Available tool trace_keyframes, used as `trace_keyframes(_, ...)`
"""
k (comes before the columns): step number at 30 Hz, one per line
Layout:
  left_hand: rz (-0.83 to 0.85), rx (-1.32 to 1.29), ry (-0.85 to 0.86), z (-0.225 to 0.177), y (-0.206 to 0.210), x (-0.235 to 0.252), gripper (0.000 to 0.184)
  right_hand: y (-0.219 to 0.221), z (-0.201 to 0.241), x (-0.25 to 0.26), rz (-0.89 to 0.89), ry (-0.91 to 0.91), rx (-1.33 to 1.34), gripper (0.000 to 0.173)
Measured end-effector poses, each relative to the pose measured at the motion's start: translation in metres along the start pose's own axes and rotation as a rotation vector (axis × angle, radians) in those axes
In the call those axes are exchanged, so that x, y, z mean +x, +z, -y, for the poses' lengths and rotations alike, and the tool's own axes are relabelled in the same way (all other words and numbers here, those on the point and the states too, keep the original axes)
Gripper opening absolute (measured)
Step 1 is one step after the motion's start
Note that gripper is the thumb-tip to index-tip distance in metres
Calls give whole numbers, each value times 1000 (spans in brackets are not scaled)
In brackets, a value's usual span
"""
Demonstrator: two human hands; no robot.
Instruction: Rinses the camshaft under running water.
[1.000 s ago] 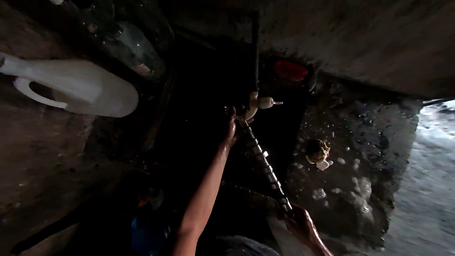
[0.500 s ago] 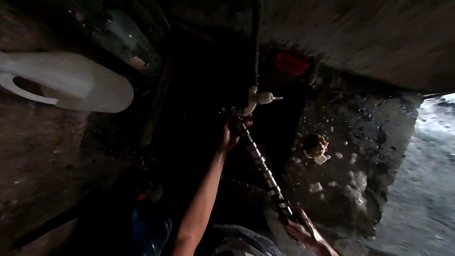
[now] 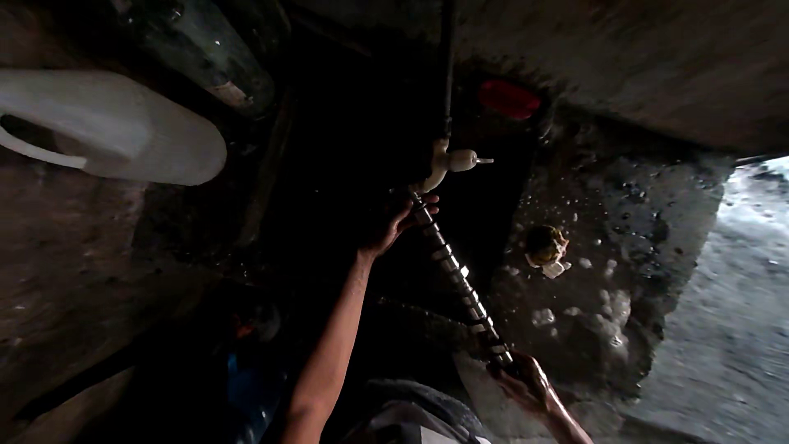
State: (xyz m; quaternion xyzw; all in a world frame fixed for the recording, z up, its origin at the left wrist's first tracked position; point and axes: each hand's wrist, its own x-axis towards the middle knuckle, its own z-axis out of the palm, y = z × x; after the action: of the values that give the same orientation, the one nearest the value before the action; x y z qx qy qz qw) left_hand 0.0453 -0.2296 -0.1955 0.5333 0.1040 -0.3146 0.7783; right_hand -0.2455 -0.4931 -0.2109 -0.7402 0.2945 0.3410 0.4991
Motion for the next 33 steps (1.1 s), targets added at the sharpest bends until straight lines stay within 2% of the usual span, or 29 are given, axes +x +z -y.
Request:
trace_keyframes(3,181,-26,82,31,-33,20,37,-4,3,0,-36,-39,-133,34)
trace_keyframes(7,-53,276,-53,2,-9,11,28,-9,17,1,-119,-22,-442,34)
trace_keyframes(11,40,149,-11,33,-39,31,32,-9,27,1,-267,-81,-636,34)
trace_keyframes(13,83,91,-25,33,-46,30,32,-11,31,1,-256,-98,-626,32)
trace_keyframes(16,250,-49,0,36,-60,33,37,-16,27,5,-131,-37,-482,30)
trace_keyframes(19,342,-161,2,39,-63,37,42,-18,13,7,-82,-70,-365,31)
trace_keyframes(21,320,-176,-29,32,-59,33,44,-19,13,8,-83,-71,-328,33)
trace_keyframes(24,81,83,-117,6,-37,18,37,-21,17,8,-110,-65,-343,33)
trace_keyframes(26,113,136,-94,1,-36,15,35,-23,21,8,-123,-53,-381,32)
trace_keyframes(29,278,38,-34,21,-62,35,38,-25,26,8,-161,-63,-474,34)
trace_keyframes(33,239,111,-50,23,-65,36,37,-26,31,5,-245,-99,-632,35)
